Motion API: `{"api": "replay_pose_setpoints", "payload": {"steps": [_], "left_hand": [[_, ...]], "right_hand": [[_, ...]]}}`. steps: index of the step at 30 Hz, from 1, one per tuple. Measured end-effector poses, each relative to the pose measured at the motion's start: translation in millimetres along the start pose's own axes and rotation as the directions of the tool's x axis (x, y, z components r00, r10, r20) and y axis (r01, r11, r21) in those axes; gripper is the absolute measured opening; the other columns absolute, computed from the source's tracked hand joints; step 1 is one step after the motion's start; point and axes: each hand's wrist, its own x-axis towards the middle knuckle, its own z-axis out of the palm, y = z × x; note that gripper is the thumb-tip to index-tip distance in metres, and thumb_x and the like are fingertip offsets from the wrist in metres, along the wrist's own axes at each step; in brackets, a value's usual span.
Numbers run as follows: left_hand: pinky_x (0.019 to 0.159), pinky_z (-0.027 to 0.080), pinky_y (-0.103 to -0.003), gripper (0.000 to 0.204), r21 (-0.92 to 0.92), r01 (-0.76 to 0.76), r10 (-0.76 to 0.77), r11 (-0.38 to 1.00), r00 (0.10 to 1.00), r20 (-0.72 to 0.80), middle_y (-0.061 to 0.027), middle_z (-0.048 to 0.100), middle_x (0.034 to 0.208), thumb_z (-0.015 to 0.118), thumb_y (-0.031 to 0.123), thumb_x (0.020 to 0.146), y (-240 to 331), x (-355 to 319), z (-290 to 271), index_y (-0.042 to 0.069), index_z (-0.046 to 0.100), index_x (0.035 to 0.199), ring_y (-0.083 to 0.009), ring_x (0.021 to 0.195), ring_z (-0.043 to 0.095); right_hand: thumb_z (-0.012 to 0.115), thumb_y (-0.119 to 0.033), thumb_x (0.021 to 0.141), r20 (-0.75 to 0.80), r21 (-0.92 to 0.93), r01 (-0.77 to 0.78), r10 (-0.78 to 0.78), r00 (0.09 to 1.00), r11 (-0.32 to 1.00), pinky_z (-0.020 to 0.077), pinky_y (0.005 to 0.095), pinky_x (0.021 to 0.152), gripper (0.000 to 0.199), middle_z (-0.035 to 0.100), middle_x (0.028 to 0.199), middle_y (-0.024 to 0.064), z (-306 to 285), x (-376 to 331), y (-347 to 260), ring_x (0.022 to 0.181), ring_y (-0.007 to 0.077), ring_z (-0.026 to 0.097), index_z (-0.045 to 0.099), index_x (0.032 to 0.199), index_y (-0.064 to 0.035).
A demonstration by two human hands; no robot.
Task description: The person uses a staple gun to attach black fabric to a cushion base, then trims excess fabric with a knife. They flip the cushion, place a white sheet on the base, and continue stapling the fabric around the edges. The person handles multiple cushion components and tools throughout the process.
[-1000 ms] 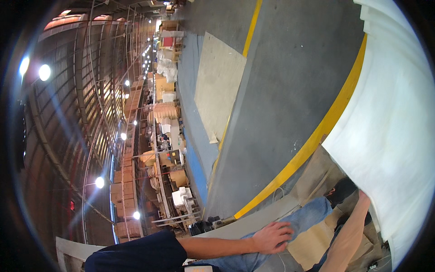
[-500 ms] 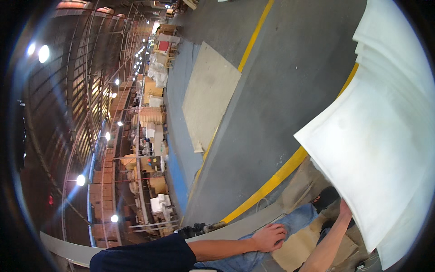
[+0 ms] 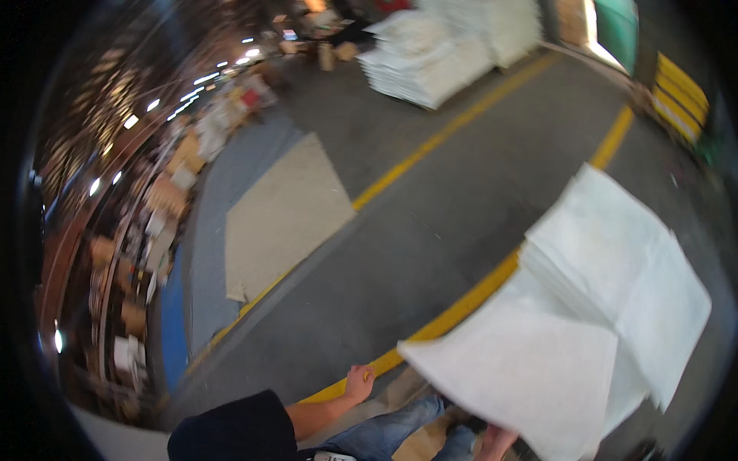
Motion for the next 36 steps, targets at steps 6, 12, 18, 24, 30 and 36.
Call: {"api": "replay_pose_setpoints", "payload": {"steps": [6,12,18,24,30,36], "left_hand": [[0.086,0.051,-0.046,0.026,-0.251,0.011,-0.055,0.968,0.984,-0.169,-0.0170,0.071,0.099,0.062,0.027,0.092,21.3,108.9,-119.1,0.007,0.073,0.105,-0.0377,0.103,0.063],[0.113,0.036,-0.036,0.051,-0.744,0.251,0.123,0.619,0.905,0.408,-0.0147,0.059,0.141,0.037,0.040,0.103,218.7,64.8,-94.1,0.010,0.062,0.136,-0.0240,0.134,0.052],[0.114,0.035,-0.044,0.073,-0.516,0.846,0.462,0.136,0.407,0.788,-0.0155,0.054,0.145,0.032,0.063,0.100,358.6,-89.0,-150.9,0.012,0.045,0.150,-0.0324,0.132,0.050],[0.113,0.037,-0.044,0.072,-0.640,0.725,0.656,0.255,0.356,0.665,-0.0155,0.055,0.143,0.033,0.062,0.100,331.7,-148.1,-220.1,0.011,0.046,0.149,-0.0314,0.130,0.051],[0.111,0.039,-0.044,0.072,-0.748,0.579,0.768,0.325,0.300,0.566,-0.0155,0.056,0.141,0.034,0.061,0.099,344.1,-151.4,-290.4,0.009,0.047,0.147,-0.0303,0.129,0.052],[0.109,0.040,-0.043,0.072,-0.791,0.487,0.854,0.371,0.157,0.497,-0.0155,0.057,0.139,0.036,0.061,0.099,370.8,-155.4,-327.1,0.007,0.048,0.146,-0.0293,0.127,0.054]], "right_hand": [[0.055,-0.029,0.098,0.034,-0.630,0.116,-0.122,0.992,0.768,0.0463,0.0474,0.104,0.046,0.054,0.143,0.0123,120.8,-158.9,-41.2,0.131,0.0297,0.051,0.053,0.139,-0.0080],[0.054,-0.014,0.097,0.402,-0.834,0.498,-0.355,0.844,0.238,0.0419,0.0410,0.110,0.038,0.058,0.141,0.0141,164.7,-263.3,-156.6,0.136,0.0278,0.049,0.060,0.133,-0.0037],[0.054,0.000,0.093,0.692,-0.721,0.633,-0.245,0.679,-0.282,0.0360,0.0367,0.117,0.037,0.059,0.142,0.0128,187.2,-350.2,-256.2,0.143,0.0280,0.043,0.068,0.127,-0.0039],[0.062,-0.019,0.095,0.640,-0.695,0.632,-0.696,0.326,-0.343,0.0344,0.0383,0.117,0.044,0.055,0.146,0.0135,115.8,-430.1,-228.2,0.144,0.0298,0.039,0.061,0.136,-0.0035],[0.062,-0.025,0.095,0.190,-0.435,0.850,-0.893,0.409,0.297,0.0390,0.0382,0.111,0.045,0.058,0.139,0.0138,117.0,-479.2,-184.1,0.134,0.0284,0.046,0.060,0.135,-0.0039],[0.062,-0.031,0.095,0.300,0.241,0.612,-0.658,0.691,0.753,0.0435,0.0381,0.104,0.047,0.061,0.133,0.0141,149.3,-513.4,-140.4,0.124,0.0270,0.052,0.060,0.134,-0.0042]]}}
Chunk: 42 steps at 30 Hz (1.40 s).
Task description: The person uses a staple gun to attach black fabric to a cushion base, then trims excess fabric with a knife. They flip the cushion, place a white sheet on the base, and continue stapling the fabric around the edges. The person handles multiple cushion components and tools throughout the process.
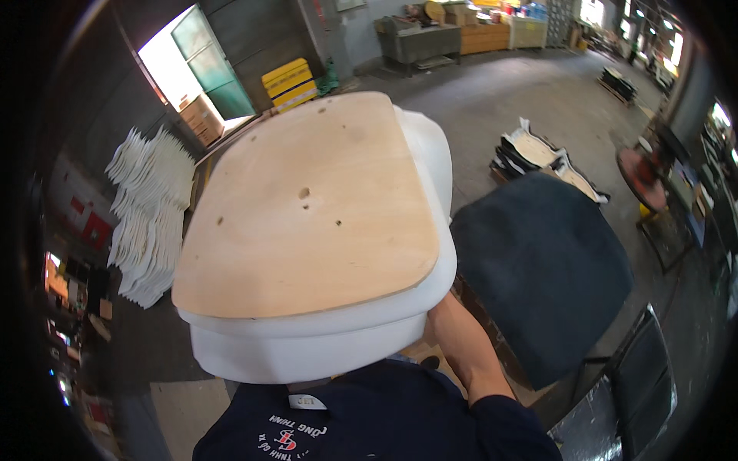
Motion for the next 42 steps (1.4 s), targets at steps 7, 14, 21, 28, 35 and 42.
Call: {"api": "replay_pose_setpoints", "payload": {"steps": [7,14,21,28,35,42], "left_hand": [[0.106,0.042,-0.043,0.072,0.107,0.030,-0.054,0.994,0.971,0.232,-0.0154,0.058,0.137,0.037,0.060,0.099,16.1,69.6,63.8,0.005,0.049,0.144,-0.0281,0.124,0.055],[0.104,0.045,-0.043,0.072,0.162,0.085,-0.146,0.983,0.898,0.414,-0.0154,0.059,0.135,0.039,0.059,0.099,-32.0,184.3,152.9,0.003,0.050,0.142,-0.0269,0.122,0.057],[0.102,0.047,-0.042,0.072,0.225,0.158,-0.262,0.962,0.776,0.574,-0.0153,0.061,0.133,0.041,0.058,0.099,-117.3,283.4,269.8,0.001,0.051,0.141,-0.0257,0.120,0.058],[0.100,0.049,-0.042,0.072,0.320,0.291,-0.432,0.902,0.613,0.662,-0.0153,0.062,0.131,0.042,0.058,0.099,-236.4,357.2,333.2,-0.001,0.052,0.139,-0.0244,0.118,0.060],[0.097,0.050,-0.037,0.073,0.406,0.552,-0.654,0.728,0.382,0.653,-0.0128,0.064,0.127,0.040,0.061,0.099,-381.1,270.9,401.1,0.001,0.054,0.138,-0.0231,0.114,0.062],[0.103,0.044,-0.034,0.069,0.578,0.385,-0.688,0.719,0.279,0.670,-0.0098,0.058,0.138,0.037,0.056,0.102,-469.6,275.2,384.9,0.004,0.048,0.146,-0.0215,0.123,0.056]], "right_hand": [[0.062,-0.038,0.095,-0.015,0.324,0.214,-0.221,0.975,0.922,0.0488,0.0379,0.096,0.051,0.065,0.125,0.0145,22.2,-37.6,-85.1,0.112,0.0254,0.060,0.060,0.133,-0.0046],[0.061,-0.045,0.094,-0.235,0.134,0.330,-0.294,0.927,0.934,0.0541,0.0378,0.088,0.055,0.069,0.117,0.0149,-14.3,-50.5,-205.4,0.100,0.0238,0.067,0.059,0.132,-0.0050],[0.064,-0.037,0.089,-0.576,-0.203,0.242,-0.316,0.754,0.949,0.0567,0.0359,0.079,0.053,0.070,0.109,0.0172,-155.7,-96.6,-297.7,0.089,0.0240,0.070,0.060,0.126,0.0001],[0.060,-0.030,0.086,-0.687,-0.400,0.307,-0.504,0.523,0.863,0.0610,0.0395,0.082,0.056,0.070,0.113,0.0184,-218.6,-208.3,-333.7,0.094,0.0274,0.073,0.057,0.131,0.0027],[0.058,-0.024,0.088,-0.728,-0.443,0.356,-0.562,0.392,0.823,0.0557,0.0403,0.095,0.058,0.064,0.127,0.0175,-316.8,-329.9,-305.0,0.109,0.0284,0.068,0.049,0.141,0.0001],[0.056,-0.025,0.090,-0.782,-0.539,0.285,-0.596,0.180,0.793,0.0542,0.0394,0.096,0.056,0.064,0.127,0.0162,-376.2,-371.4,-269.7,0.109,0.0274,0.067,0.050,0.140,-0.0008]]}}
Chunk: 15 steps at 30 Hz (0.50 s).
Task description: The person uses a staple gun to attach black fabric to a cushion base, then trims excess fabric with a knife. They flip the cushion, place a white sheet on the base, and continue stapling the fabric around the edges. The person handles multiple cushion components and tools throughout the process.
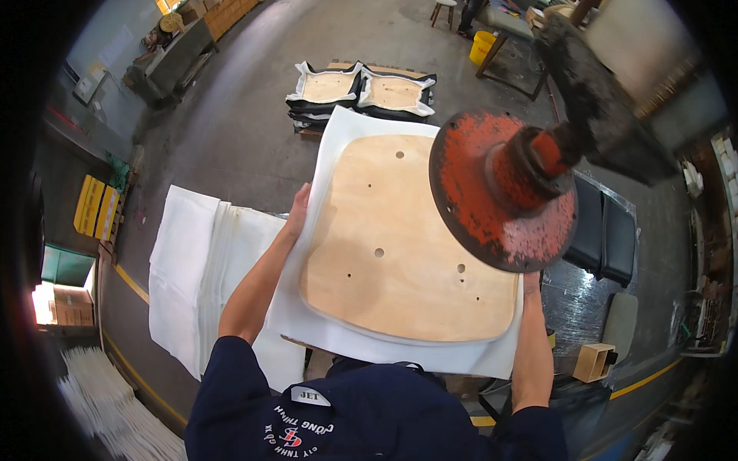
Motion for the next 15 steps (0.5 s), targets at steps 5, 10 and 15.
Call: {"api": "replay_pose_setpoints", "payload": {"steps": [5,10,15], "left_hand": [[0.119,0.028,-0.036,0.066,-0.089,0.053,-0.054,0.995,0.998,-0.011,-0.0104,0.035,0.160,0.034,0.043,0.106,-6.6,2.7,5.8,0.007,0.023,0.160,-0.0229,0.146,0.034],[0.120,0.026,-0.036,0.062,0.037,-0.017,0.021,0.999,0.994,-0.110,-0.0107,0.032,0.162,0.032,0.035,0.107,-4.0,-1.7,10.9,0.007,0.018,0.161,-0.0229,0.148,0.031],[0.113,0.037,-0.040,0.065,0.638,0.007,0.181,0.770,0.956,-0.230,-0.0195,0.051,0.147,0.048,0.032,0.102,-5.8,-7.2,11.9,0.003,0.029,0.156,-0.0305,0.136,0.050]], "right_hand": [[0.055,-0.026,0.091,-0.103,-0.051,0.026,-0.031,0.994,0.998,0.0539,0.0387,0.095,0.054,0.064,0.126,0.0152,-10.7,10.9,11.3,0.107,0.0265,0.067,0.051,0.139,-0.0013],[0.055,-0.026,0.092,-0.163,-0.116,0.050,-0.068,0.984,0.992,0.0535,0.0379,0.095,0.053,0.065,0.125,0.0141,-6.4,24.8,9.6,0.106,0.0256,0.067,0.052,0.139,-0.0018],[0.054,-0.027,0.094,-0.223,-0.200,0.095,-0.140,0.965,0.975,0.0532,0.0371,0.094,0.051,0.065,0.124,0.0131,-9.5,19.1,5.6,0.105,0.0246,0.067,0.052,0.138,-0.0023]]}}
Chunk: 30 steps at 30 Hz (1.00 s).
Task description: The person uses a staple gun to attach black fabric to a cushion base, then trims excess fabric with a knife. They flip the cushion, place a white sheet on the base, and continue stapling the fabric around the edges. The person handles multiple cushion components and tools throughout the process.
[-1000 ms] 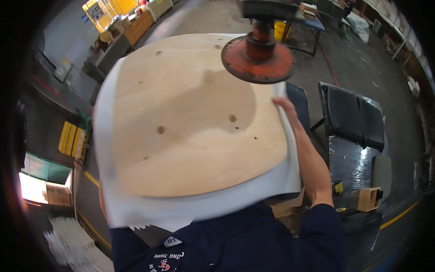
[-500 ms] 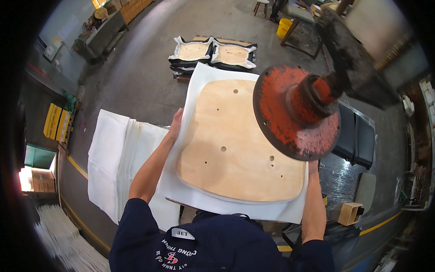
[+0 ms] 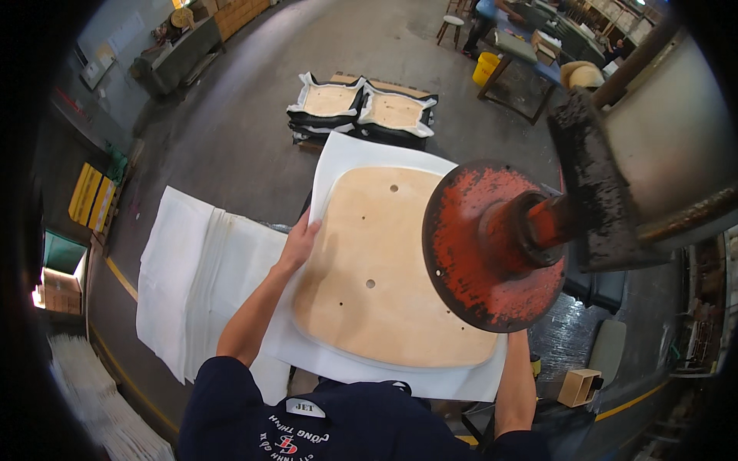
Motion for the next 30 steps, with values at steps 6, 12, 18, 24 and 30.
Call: {"api": "replay_pose_setpoints", "payload": {"steps": [6,12,18,24,30], "left_hand": [[0.102,0.046,-0.046,0.065,0.566,0.173,-0.157,0.806,0.985,-0.077,-0.0272,0.065,0.124,0.060,0.038,0.093,65.4,-0.9,-8.5,0.002,0.045,0.146,-0.0402,0.122,0.059],[0.092,0.051,-0.041,0.051,0.251,0.224,-0.165,0.942,0.957,-0.237,-0.0247,0.069,0.117,0.058,0.037,0.096,2.4,86.8,-38.0,-0.001,0.060,0.131,-0.0344,0.110,0.066],[0.092,0.051,-0.039,0.046,0.123,0.279,-0.252,0.952,0.947,-0.200,-0.0199,0.071,0.113,0.061,0.037,0.094,-10.8,147.9,-31.2,-0.001,0.067,0.121,-0.0296,0.107,0.067],[0.092,0.050,-0.038,0.043,0.353,0.213,-0.126,0.911,0.959,-0.255,-0.0187,0.073,0.108,0.063,0.032,0.092,6.6,158.3,-15.5,-0.002,0.069,0.117,-0.0284,0.106,0.067],[0.088,0.050,-0.039,0.053,-0.068,0.316,-0.320,0.946,0.945,-0.062,-0.0205,0.071,0.110,0.066,0.035,0.088,5.6,170.2,-8.0,-0.007,0.065,0.120,-0.0300,0.105,0.066]], "right_hand": [[0.053,-0.027,0.095,-0.126,-0.177,0.103,-0.126,0.984,0.979,0.0527,0.0362,0.093,0.049,0.065,0.123,0.0119,-43.4,-35.0,-2.0,0.103,0.0235,0.067,0.053,0.138,-0.0029],[0.054,-0.025,0.095,-0.124,-0.587,0.151,-0.272,0.954,0.796,0.0524,0.0351,0.091,0.048,0.065,0.120,0.0104,-13.4,30.3,-80.1,0.100,0.0224,0.066,0.053,0.138,-0.0031],[0.054,-0.023,0.095,-0.110,-0.766,0.005,-0.139,0.984,0.643,0.0521,0.0340,0.088,0.047,0.065,0.117,0.0090,17.5,75.8,-88.7,0.098,0.0213,0.065,0.053,0.138,-0.0032],[0.055,-0.021,0.096,-0.116,-0.830,-0.067,-0.055,0.992,0.553,0.0517,0.0329,0.085,0.046,0.065,0.113,0.0075,37.4,105.1,-85.7,0.095,0.0201,0.064,0.053,0.138,-0.0033],[0.056,-0.019,0.096,-0.104,-0.860,-0.076,-0.028,0.994,0.505,0.0514,0.0318,0.082,0.045,0.065,0.110,0.0061,52.3,114.5,-85.0,0.092,0.0190,0.063,0.053,0.138,-0.0034]]}}
